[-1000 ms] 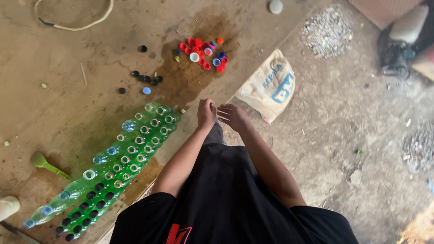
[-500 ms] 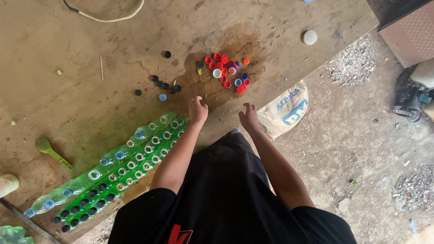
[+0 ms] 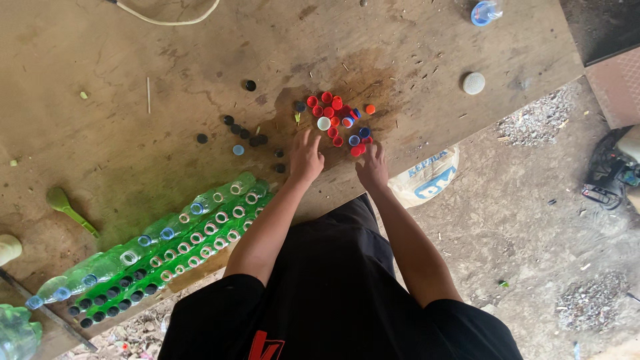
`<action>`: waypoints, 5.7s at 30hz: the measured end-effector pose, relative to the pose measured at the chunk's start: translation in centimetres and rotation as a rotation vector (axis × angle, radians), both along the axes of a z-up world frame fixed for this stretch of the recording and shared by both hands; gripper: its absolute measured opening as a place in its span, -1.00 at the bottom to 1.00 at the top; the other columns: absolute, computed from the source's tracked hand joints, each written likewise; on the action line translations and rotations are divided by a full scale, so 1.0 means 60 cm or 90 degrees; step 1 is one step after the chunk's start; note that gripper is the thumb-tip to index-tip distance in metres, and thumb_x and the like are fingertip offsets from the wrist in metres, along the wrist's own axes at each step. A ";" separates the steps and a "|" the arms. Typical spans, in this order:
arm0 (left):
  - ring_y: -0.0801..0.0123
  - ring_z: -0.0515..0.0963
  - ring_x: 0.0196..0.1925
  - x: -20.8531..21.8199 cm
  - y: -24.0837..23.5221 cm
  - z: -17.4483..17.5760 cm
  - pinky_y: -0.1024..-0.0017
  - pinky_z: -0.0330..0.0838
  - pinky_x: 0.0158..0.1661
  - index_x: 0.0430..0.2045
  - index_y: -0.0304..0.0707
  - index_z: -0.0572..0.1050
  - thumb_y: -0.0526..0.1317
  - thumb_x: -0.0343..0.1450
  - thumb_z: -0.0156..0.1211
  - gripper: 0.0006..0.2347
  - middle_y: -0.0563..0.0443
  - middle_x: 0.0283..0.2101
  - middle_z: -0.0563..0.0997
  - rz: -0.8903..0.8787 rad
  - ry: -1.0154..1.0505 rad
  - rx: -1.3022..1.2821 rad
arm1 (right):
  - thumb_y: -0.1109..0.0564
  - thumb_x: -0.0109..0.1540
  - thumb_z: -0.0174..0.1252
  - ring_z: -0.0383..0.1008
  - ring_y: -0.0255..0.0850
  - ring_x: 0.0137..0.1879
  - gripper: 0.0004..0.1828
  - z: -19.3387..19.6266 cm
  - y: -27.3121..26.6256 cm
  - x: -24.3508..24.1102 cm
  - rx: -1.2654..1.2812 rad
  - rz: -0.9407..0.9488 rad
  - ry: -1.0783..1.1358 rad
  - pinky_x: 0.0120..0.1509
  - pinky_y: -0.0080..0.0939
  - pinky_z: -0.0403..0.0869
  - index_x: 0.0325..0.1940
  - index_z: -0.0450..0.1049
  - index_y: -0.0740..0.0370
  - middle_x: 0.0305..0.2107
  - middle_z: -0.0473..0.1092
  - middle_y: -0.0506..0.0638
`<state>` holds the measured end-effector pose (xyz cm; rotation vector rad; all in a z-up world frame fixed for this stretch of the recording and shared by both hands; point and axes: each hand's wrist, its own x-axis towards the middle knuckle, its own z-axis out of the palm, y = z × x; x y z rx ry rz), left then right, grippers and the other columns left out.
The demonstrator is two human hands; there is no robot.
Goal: The person picks up a container of chopped green vegetables and places it on a wooden table. They then proceed to pick up various bottle caps from the table and screw them onto a row of green plastic bottles arranged on the surface.
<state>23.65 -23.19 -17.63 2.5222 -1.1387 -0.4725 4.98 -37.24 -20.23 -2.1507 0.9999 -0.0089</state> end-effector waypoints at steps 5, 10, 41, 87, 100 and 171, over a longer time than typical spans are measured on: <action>-0.04 0.35 0.33 0.004 -0.060 0.002 -0.06 0.31 0.18 0.29 -0.21 0.32 -0.27 0.27 0.28 -0.39 -0.20 0.37 0.31 -0.097 0.055 0.069 | 0.10 0.26 0.26 0.34 0.32 0.21 -0.44 -0.017 0.020 0.019 0.077 -0.030 0.008 0.24 0.21 0.44 0.28 0.21 0.20 0.14 0.19 0.31; 0.04 0.38 0.28 -0.001 -0.071 0.001 -0.08 0.34 0.13 0.25 -0.16 0.34 -0.18 0.27 0.34 -0.41 -0.12 0.16 0.42 -0.052 0.023 0.190 | 0.20 0.24 0.18 0.32 0.33 0.22 -0.50 -0.008 0.049 0.049 0.115 -0.029 -0.028 0.12 0.25 0.47 0.24 0.24 0.20 0.19 0.19 0.32; -0.31 0.47 0.07 0.091 -0.164 -0.096 -0.05 0.47 0.01 0.23 -0.22 0.32 -0.33 0.36 0.18 -0.51 -0.37 0.19 0.35 0.229 0.063 -0.014 | -0.02 0.21 0.20 0.34 0.33 0.10 -0.07 -0.013 -0.063 0.261 -0.199 0.272 0.053 0.16 0.16 0.55 0.61 -0.05 -0.10 0.47 -0.16 0.35; 0.09 0.65 0.00 0.060 -0.144 -0.206 0.26 0.49 0.04 -0.08 -0.35 0.58 -0.24 0.35 0.14 -0.70 -0.23 -0.06 0.66 0.532 0.373 -0.227 | 0.04 0.10 0.28 0.27 0.31 0.19 -0.21 -0.004 -0.087 0.278 -0.153 0.323 0.026 -0.02 0.13 0.60 0.41 0.22 0.07 0.33 0.07 0.25; 0.14 0.66 -0.02 0.064 -0.140 -0.175 0.31 0.49 0.04 -0.11 -0.29 0.61 -0.23 0.38 0.11 -0.74 -0.19 -0.09 0.67 0.567 0.399 -0.223 | 0.04 0.26 0.13 0.34 0.31 0.11 -0.52 -0.043 -0.075 0.306 -0.229 0.316 0.120 -0.22 0.06 0.63 0.28 0.31 -0.03 0.30 0.09 0.27; 0.28 0.69 -0.02 0.039 -0.132 -0.137 0.37 0.64 -0.19 0.03 -0.23 0.51 -0.20 0.41 0.09 -0.69 -0.11 0.00 0.67 0.697 0.448 -0.277 | 0.29 0.10 0.25 0.37 0.14 0.06 -0.70 -0.049 -0.113 0.287 -0.155 0.247 -0.169 -0.09 0.09 0.52 -0.10 0.48 0.09 -0.01 0.30 0.11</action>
